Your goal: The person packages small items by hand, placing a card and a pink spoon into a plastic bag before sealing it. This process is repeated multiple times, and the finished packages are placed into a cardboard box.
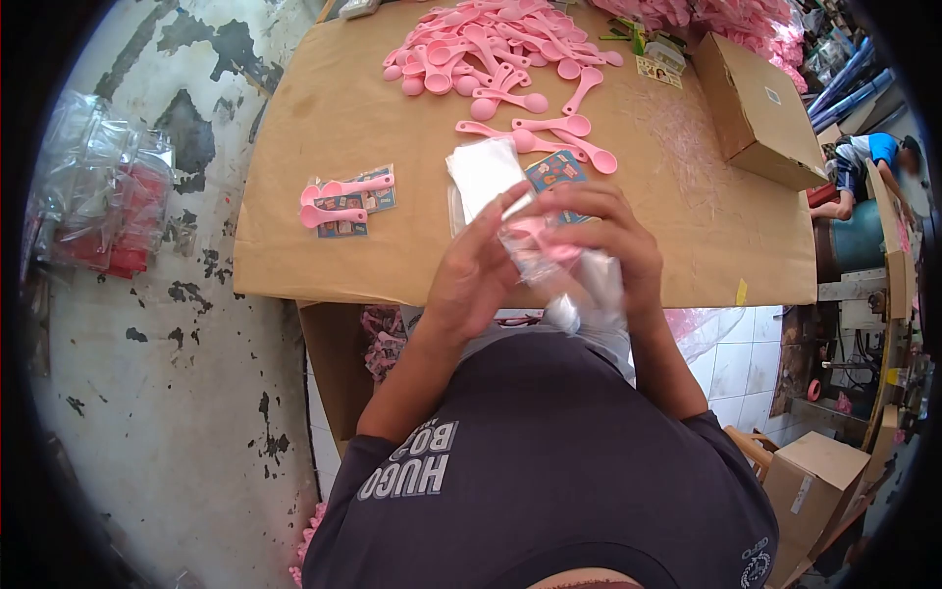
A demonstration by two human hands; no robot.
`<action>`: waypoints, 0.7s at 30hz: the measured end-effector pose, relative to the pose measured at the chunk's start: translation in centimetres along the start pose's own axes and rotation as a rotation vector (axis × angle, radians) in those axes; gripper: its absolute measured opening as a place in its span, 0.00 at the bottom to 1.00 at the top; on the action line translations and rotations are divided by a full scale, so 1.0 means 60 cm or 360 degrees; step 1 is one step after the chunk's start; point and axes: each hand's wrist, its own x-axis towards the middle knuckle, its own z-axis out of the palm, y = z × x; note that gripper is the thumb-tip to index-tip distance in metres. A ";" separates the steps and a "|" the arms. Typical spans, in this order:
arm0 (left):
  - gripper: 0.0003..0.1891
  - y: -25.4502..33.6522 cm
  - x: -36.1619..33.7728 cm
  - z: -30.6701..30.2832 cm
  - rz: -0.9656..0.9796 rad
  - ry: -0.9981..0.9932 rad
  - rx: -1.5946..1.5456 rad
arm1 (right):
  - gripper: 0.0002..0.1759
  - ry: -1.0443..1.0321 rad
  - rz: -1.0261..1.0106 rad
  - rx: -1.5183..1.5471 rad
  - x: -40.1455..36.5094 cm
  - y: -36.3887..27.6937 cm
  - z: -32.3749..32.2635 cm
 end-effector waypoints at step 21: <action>0.29 -0.014 -0.031 0.026 0.0555 0.0273 0.1524 | 0.19 0.0279 -0.0032 -0.0698 0.012 0.003 0.018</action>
